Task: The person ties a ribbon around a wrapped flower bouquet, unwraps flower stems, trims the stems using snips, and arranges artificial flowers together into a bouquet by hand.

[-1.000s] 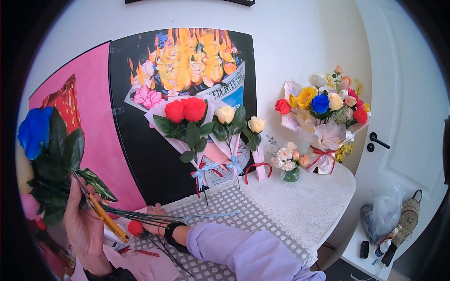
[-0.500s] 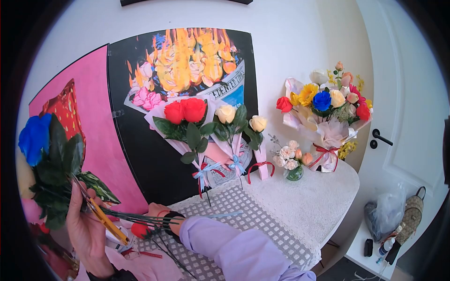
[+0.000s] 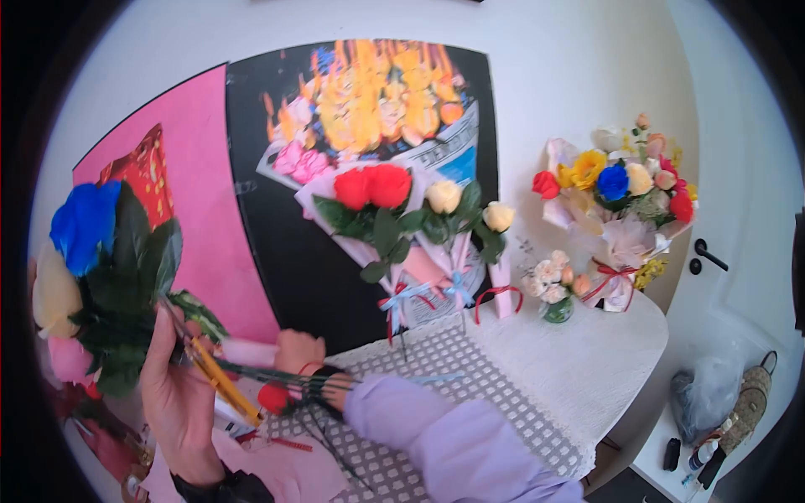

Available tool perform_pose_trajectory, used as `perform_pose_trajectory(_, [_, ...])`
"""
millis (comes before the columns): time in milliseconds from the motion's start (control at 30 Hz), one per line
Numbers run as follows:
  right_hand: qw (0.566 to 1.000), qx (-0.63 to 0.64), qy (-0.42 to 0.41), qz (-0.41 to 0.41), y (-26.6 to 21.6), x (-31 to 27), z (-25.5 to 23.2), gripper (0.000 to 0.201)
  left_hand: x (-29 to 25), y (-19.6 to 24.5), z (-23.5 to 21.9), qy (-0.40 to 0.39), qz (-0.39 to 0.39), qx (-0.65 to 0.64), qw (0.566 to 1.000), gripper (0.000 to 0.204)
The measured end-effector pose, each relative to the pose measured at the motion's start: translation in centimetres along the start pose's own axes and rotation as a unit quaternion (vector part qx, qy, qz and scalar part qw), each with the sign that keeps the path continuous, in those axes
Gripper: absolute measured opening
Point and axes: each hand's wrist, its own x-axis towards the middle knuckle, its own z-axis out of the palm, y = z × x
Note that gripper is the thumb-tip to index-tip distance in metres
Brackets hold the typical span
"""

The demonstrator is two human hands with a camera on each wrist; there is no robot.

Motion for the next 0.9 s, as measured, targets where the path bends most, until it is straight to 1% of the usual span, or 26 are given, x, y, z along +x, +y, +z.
perform_pose_trajectory(33, [1.000,0.011,0.003,-0.011,0.0,0.0,-1.5,0.013,0.1,-0.1,0.2,-0.007,0.014,-0.022,1.000,0.020])
perform_pose_trajectory(67, [0.999,0.027,0.006,-0.040,0.5,-0.3,-3.1,0.017,0.1,-0.1,0.3,-0.011,0.029,-0.043,0.999,0.021])
perform_pose_trajectory(100, [0.998,0.042,-0.031,-0.045,1.0,-0.7,-5.1,0.020,0.1,0.1,0.3,-0.043,0.025,-0.048,0.998,0.021])
perform_pose_trajectory(133, [0.993,0.082,-0.072,-0.049,1.7,-1.5,-7.1,0.022,0.0,0.2,0.7,-0.027,0.027,-0.040,0.998,0.021])
perform_pose_trajectory(167, [0.990,0.075,-0.108,-0.059,2.5,-2.2,-8.7,0.024,-0.1,0.2,1.3,0.003,0.038,-0.042,0.998,0.023])
perform_pose_trajectory(200, [0.981,0.108,-0.132,-0.092,3.8,-3.1,-9.9,0.019,-0.2,0.2,1.6,0.031,0.050,-0.046,0.997,0.024])
perform_pose_trajectory(233, [0.971,0.116,-0.177,-0.110,5.1,-4.1,-11.1,0.018,-0.2,0.3,1.6,0.041,0.055,-0.044,0.997,0.024])
perform_pose_trajectory(267, [0.960,0.123,-0.220,-0.126,6.4,-5.1,-12.3,0.019,-0.2,0.4,1.5,0.031,0.054,-0.047,0.997,0.024])
perform_pose_trajectory(300, [0.960,0.093,-0.244,-0.102,6.8,-6.6,-13.6,0.019,-0.2,0.3,1.4,0.021,0.051,-0.050,0.997,0.024])
perform_pose_trajectory(333, [0.959,0.062,-0.267,-0.078,7.2,-8.0,-14.8,0.020,-0.2,0.2,1.5,0.026,0.053,-0.050,0.997,0.024])
perform_pose_trajectory(400, [0.929,0.005,-0.365,-0.055,8.4,-9.4,-16.0,0.028,-0.3,0.0,1.7,0.047,0.050,-0.039,0.997,0.022])
perform_pose_trajectory(433, [0.929,0.006,-0.366,-0.056,8.6,-10.4,-16.0,0.028,-0.1,-0.2,1.2,0.007,0.046,-0.029,0.999,0.020])
perform_pose_trajectory(500, [0.952,-0.083,-0.279,-0.090,8.9,-12.3,-15.8,0.055,0.1,-0.5,1.0,-0.006,0.050,-0.009,0.999,0.020])
perform_pose_trajectory(533, [0.953,-0.082,-0.276,-0.091,8.8,-12.3,-15.6,0.055,0.2,-0.7,1.0,-0.019,0.053,0.009,0.998,0.020])
perform_pose_trajectory(600, [0.935,-0.127,-0.324,-0.063,8.3,-11.8,-14.6,0.062,0.1,-0.9,1.1,-0.032,0.049,0.017,0.998,0.019])
perform_pose_trajectory(633, [0.936,-0.127,-0.321,-0.064,8.2,-11.8,-13.9,0.062,0.0,-1.0,1.3,-0.016,0.044,0.014,0.999,0.019])
perform_pose_trajectory(667, [0.943,-0.125,-0.293,-0.095,8.3,-12.1,-13.1,0.056,-0.1,-1.0,1.5,0.000,0.039,0.010,0.999,0.018])
perform_pose_trajectory(700, [0.948,-0.124,-0.263,-0.126,8.3,-12.2,-12.3,0.050,-0.1,-1.0,1.5,-0.004,0.039,0.010,0.999,0.018])
perform_pose_trajectory(733, [0.949,-0.126,-0.260,-0.124,8.3,-12.0,-11.7,0.050,-0.1,-0.9,1.4,-0.004,0.043,0.007,0.999,0.018])
perform_pose_trajectory(800, [0.949,-0.057,-0.279,-0.132,7.9,-11.7,-10.6,0.038,0.1,-0.7,1.3,-0.006,0.046,0.000,0.999,0.018])
perform_pose_trajectory(833, [0.965,-0.010,-0.238,-0.111,7.7,-12.1,-10.2,0.033,0.1,-0.5,1.3,-0.003,0.041,-0.010,0.999,0.018])
perform_pose_trajectory(867, [0.965,-0.011,-0.237,-0.110,7.7,-12.0,-10.1,0.033,0.0,-0.3,1.2,0.001,0.036,-0.019,0.999,0.018])
perform_pose_trajectory(900, [0.962,-0.003,-0.255,-0.099,7.6,-11.9,-10.1,0.032,0.0,-0.1,1.1,-0.001,0.034,-0.023,0.999,0.019])
